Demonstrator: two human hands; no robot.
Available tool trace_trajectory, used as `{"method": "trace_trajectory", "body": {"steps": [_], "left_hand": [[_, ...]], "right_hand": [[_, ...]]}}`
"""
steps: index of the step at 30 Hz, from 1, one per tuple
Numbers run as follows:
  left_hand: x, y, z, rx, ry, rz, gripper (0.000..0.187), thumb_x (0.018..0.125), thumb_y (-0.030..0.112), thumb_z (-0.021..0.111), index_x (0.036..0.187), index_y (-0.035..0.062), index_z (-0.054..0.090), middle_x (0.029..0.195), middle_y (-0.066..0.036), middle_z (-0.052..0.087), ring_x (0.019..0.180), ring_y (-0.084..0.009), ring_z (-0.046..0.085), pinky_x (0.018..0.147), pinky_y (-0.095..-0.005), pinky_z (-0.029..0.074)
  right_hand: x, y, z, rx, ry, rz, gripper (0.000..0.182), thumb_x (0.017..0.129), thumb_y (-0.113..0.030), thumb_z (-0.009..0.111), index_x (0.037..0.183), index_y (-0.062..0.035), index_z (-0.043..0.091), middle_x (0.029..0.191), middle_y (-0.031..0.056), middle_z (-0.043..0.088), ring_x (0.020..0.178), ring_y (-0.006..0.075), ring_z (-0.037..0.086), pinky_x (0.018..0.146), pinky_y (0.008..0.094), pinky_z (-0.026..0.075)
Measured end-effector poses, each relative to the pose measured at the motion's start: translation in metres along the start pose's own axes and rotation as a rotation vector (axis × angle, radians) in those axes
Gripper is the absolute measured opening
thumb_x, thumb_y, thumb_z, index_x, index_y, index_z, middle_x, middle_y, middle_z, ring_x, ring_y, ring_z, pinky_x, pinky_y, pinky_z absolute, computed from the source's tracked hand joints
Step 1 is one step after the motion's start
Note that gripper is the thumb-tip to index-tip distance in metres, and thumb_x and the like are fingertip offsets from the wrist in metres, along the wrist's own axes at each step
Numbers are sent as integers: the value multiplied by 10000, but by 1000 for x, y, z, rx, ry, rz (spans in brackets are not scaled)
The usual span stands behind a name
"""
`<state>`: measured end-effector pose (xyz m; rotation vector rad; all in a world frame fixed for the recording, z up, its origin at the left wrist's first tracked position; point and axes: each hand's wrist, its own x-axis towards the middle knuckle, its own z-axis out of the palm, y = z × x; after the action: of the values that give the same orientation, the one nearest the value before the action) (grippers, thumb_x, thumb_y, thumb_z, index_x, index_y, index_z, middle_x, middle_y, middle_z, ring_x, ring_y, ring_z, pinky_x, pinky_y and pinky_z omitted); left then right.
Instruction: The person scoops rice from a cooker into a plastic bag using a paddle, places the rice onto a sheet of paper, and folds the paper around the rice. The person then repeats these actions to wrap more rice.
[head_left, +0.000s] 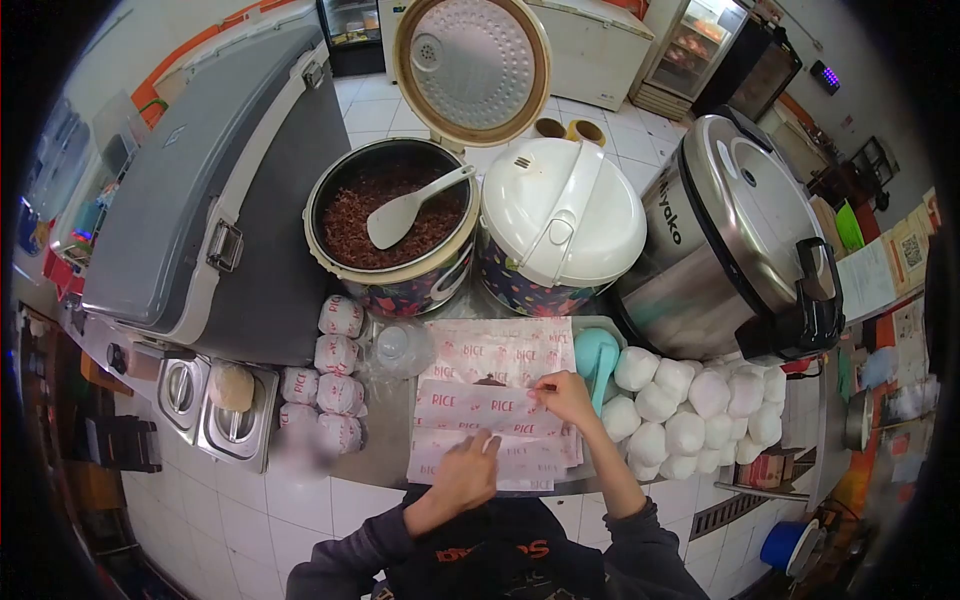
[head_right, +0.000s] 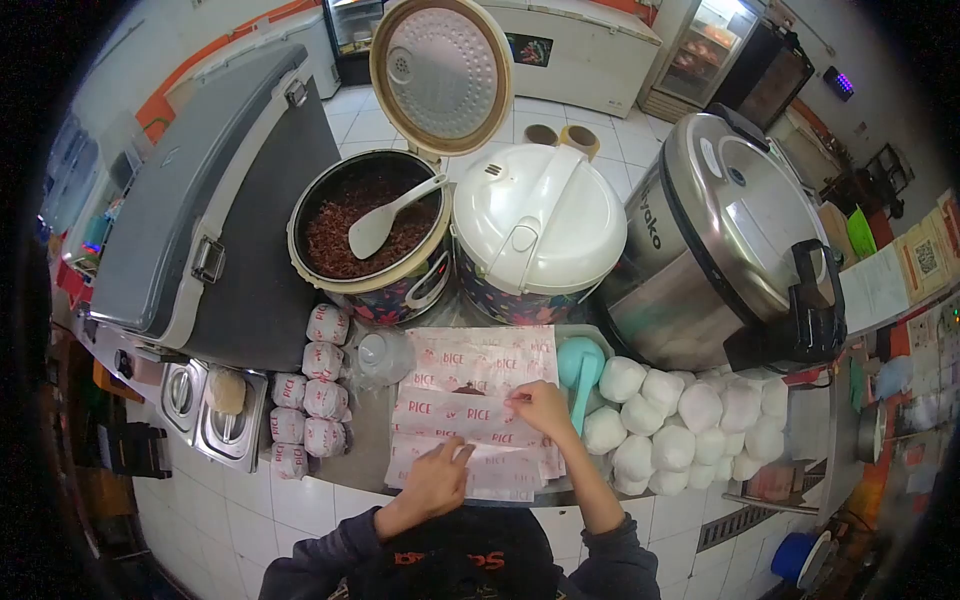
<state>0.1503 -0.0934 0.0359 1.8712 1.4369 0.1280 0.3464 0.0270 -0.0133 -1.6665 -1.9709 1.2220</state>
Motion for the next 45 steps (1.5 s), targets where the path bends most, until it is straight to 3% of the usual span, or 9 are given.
{"method": "trace_trajectory", "body": {"steps": [2, 5, 8, 10, 22, 28, 35, 42, 45], "left_hand": [[11, -8, 21, 284, 232, 176, 646, 732, 212, 540, 1291, -19, 315, 1336, -184, 310, 1220, -307, 338, 1016, -437, 242], [24, -21, 36, 369, 234, 116, 713, 754, 287, 541, 1320, -33, 250, 1413, -158, 192, 1313, -260, 182, 1062, -419, 136], [31, -23, 36, 373, 220, 105, 744, 759, 316, 540, 1339, -20, 216, 1430, -140, 154, 1320, -239, 163, 1069, -410, 99], [36, -27, 39, 364, 245, 125, 748, 757, 330, 542, 1336, -20, 222, 1426, -144, 165, 1318, -237, 170, 1067, -414, 105], [37, -31, 40, 316, 286, 166, 755, 750, 322, 565, 1322, -38, 231, 1409, -166, 189, 1316, -272, 162, 1064, -453, 96], [36, -32, 38, 344, 292, 166, 736, 761, 336, 544, 1334, -11, 237, 1418, -141, 187, 1313, -252, 177, 1057, -455, 117], [35, -35, 37, 318, 270, 204, 711, 752, 311, 563, 1320, 0, 269, 1388, -146, 245, 1305, -279, 185, 1055, -479, 107], [36, -38, 41, 287, 326, 221, 623, 750, 305, 563, 1261, 7, 367, 1337, -153, 314, 1295, -272, 210, 1044, -489, 126], [37, -43, 30, 332, 342, 197, 546, 754, 301, 558, 1204, 18, 431, 1288, -152, 369, 1252, -265, 283, 1021, -482, 180]], "right_hand": [[5, -3, -1, -98, 0, 9, 156, 680, -161, 647, 756, -24, 655, 651, 131, 619, 612, 248, 611, 583, 326, 467], [21, -4, 5, -282, 91, -81, 140, 686, -111, 608, 796, -27, 628, 711, 132, 607, 664, 278, 588, 622, 355, 466], [49, -15, 21, -373, 267, -301, 164, 688, -86, 564, 840, -29, 589, 836, 148, 586, 806, 317, 562, 705, 396, 460], [66, -14, 36, -452, 374, -483, 164, 698, -84, 556, 849, -19, 562, 869, 157, 561, 833, 329, 546, 713, 406, 454], [91, -27, 28, -422, 138, -186, 120, 663, -54, 565, 769, -25, 611, 777, 200, 608, 758, 348, 599, 703, 420, 475], [66, -49, 12, -528, 133, -288, 79, 673, -90, 556, 682, -42, 617, 731, 167, 605, 707, 330, 600, 646, 415, 482], [-27, -54, 26, -478, 154, -454, 85, 652, -73, 586, 725, -61, 628, 684, 86, 572, 641, 258, 580, 584, 368, 479], [-19, -67, 38, -405, 421, -531, 86, 644, -62, 599, 726, -52, 623, 730, 56, 581, 682, 233, 577, 590, 342, 485], [-7, -58, 45, -442, 324, -498, 71, 641, -59, 603, 711, -53, 618, 762, 44, 584, 698, 222, 574, 588, 327, 484]]}}
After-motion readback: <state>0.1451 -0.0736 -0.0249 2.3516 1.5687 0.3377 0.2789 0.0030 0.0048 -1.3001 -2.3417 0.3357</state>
